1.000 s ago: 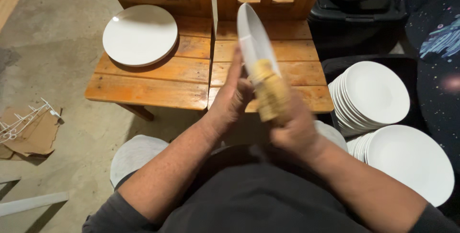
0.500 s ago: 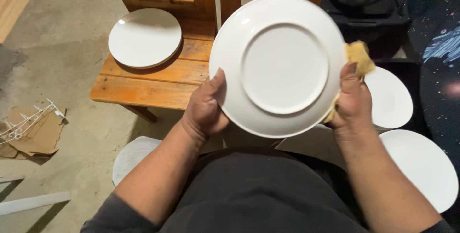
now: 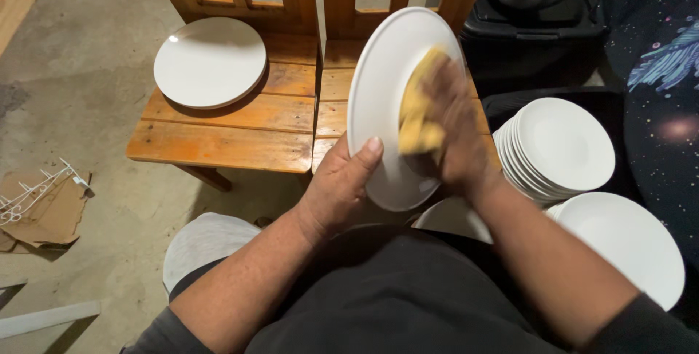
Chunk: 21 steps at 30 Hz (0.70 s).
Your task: The person wipes multiple white plates with a yellow cloth, handling them one at a time. They wipe both sides of each plate and place the cleaned plates on a wooden chair.
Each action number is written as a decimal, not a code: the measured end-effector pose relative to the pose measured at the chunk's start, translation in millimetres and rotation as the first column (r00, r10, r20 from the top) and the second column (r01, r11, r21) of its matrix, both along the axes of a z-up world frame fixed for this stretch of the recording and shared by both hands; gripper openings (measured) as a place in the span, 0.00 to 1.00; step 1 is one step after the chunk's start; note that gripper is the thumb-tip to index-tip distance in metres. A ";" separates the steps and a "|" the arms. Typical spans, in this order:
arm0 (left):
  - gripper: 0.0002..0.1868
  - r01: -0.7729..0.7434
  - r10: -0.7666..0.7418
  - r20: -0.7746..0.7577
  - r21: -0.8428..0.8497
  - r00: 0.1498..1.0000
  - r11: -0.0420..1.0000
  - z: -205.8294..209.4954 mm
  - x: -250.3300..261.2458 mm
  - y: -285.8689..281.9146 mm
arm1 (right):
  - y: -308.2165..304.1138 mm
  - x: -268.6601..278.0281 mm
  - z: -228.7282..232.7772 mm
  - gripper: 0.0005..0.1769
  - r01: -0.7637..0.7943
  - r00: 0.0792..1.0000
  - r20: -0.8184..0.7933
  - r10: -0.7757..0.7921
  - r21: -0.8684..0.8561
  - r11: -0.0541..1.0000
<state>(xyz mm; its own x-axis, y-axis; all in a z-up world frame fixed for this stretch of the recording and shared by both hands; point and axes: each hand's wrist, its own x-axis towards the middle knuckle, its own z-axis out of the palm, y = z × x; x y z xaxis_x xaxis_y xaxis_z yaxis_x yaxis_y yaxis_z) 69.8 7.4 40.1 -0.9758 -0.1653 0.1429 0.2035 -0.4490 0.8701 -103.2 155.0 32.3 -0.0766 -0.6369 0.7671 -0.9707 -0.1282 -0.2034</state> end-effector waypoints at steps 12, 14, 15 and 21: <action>0.25 -0.081 0.071 -0.080 -0.129 0.994 0.988 -19.5 -11.2 -9.4 | -7.2 53.4 0.5 0.35 -0.147 0.984 0.103 0.147 -0.009 0.989; 0.27 0.008 -0.009 -0.025 -0.074 1.000 0.997 -19.6 -10.7 -6.5 | -12.9 46.2 12.1 0.34 -0.113 0.994 -0.019 0.112 -0.031 0.993; 0.27 0.052 -0.052 0.001 -0.043 0.999 0.998 -19.3 -9.7 -3.5 | -12.5 39.1 18.2 0.34 -0.067 0.995 -0.077 0.070 0.034 0.997; 0.18 -0.033 0.028 -0.019 -0.403 0.999 0.915 -7.5 7.0 0.6 | -21.1 -37.4 41.5 0.35 -0.023 0.999 0.033 0.023 -0.017 1.000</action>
